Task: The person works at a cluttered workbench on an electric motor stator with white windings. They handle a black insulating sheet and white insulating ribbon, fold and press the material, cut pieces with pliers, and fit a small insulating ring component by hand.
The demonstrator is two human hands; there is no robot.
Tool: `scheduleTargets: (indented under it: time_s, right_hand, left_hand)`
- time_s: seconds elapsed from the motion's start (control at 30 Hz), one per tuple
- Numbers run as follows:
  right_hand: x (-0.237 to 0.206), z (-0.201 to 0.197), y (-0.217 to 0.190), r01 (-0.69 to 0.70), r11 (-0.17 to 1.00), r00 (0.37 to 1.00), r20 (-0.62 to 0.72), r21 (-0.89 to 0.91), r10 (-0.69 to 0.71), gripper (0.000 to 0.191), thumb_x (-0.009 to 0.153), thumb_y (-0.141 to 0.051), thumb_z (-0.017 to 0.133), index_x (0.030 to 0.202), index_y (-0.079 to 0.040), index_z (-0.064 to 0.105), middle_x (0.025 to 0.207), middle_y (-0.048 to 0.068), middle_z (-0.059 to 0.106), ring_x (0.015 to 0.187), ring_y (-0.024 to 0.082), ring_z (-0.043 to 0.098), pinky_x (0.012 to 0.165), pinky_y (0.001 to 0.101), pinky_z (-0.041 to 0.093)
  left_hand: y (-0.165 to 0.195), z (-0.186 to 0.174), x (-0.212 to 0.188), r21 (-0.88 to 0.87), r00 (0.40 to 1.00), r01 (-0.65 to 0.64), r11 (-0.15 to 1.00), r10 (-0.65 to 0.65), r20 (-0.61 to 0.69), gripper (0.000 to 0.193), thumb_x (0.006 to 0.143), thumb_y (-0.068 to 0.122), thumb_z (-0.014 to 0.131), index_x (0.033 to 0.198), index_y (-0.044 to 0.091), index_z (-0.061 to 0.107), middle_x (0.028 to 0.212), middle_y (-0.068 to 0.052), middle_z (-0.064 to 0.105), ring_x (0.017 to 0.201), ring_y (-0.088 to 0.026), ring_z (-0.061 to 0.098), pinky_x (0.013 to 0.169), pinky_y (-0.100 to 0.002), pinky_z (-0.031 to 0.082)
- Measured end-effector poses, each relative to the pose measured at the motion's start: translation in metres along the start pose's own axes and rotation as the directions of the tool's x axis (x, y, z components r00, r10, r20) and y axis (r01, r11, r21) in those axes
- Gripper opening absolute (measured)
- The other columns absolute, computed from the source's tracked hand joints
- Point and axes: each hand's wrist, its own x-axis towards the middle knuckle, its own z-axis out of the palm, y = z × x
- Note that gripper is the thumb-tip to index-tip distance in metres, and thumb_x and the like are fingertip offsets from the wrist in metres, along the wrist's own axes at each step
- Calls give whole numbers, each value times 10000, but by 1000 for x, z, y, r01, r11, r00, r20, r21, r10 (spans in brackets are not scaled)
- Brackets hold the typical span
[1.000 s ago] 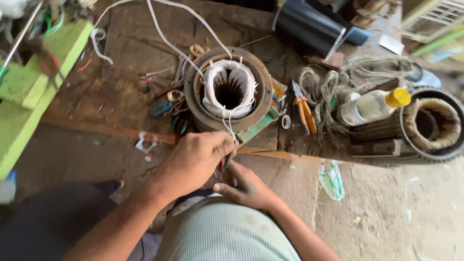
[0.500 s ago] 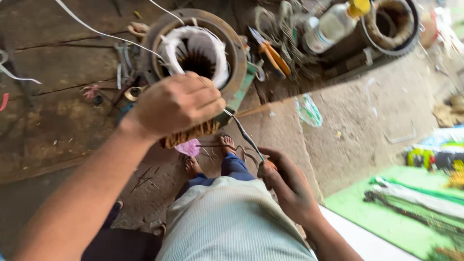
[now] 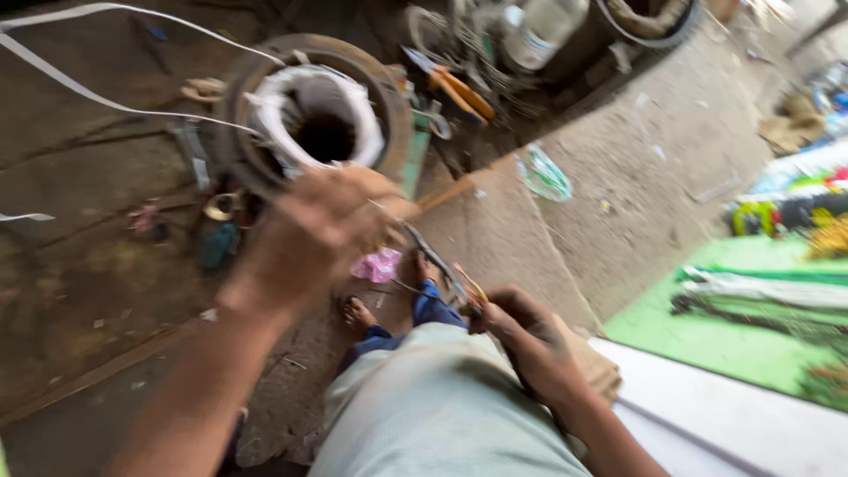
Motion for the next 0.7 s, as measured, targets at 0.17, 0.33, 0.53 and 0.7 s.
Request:
scheduleTargets:
  time_s: [0.17,0.33,0.53,0.7]
  right_hand:
    - [7,-10,1,-68,956,988,153,286,24,211,1067,-136,545,1141,58,581,1103,173,640,1030,243,609,975,395,468]
    - [19,-15,-2,-111,965,993,71,239,96,210,1022,-157,529,1125,25,548,1110,185,652,986,241,608,951,406,474]
    - [28,-18,4,-153,940,987,87,304,132,227,1039,-167,524,1118,46,539,1068,203,661,973,261,641,974,425,480]
    - [37,-27,5,-114,966,993,39,233,108,234,1033,-161,507,1148,36,560,1065,207,670,932,267,649,918,431,487]
  left_hand:
    - [75,8,12,-388,999,-36,921,48,23,112,1028,89,619,1067,159,698,1036,-41,689,1160,-226,653,1104,-433,451]
    - [34,12,-9,-303,869,394,868,-459,-185,175,869,100,706,1031,103,638,1051,-127,660,1056,-311,632,954,-439,502]
    - [-69,5,-31,-954,76,215,-210,-970,231,294,989,355,612,1063,75,662,1030,-44,697,963,-202,662,877,-361,530]
    - [-78,-7,-50,-885,173,-421,-198,-976,136,261,1020,303,628,865,111,542,834,-39,582,860,-220,639,879,-417,557]
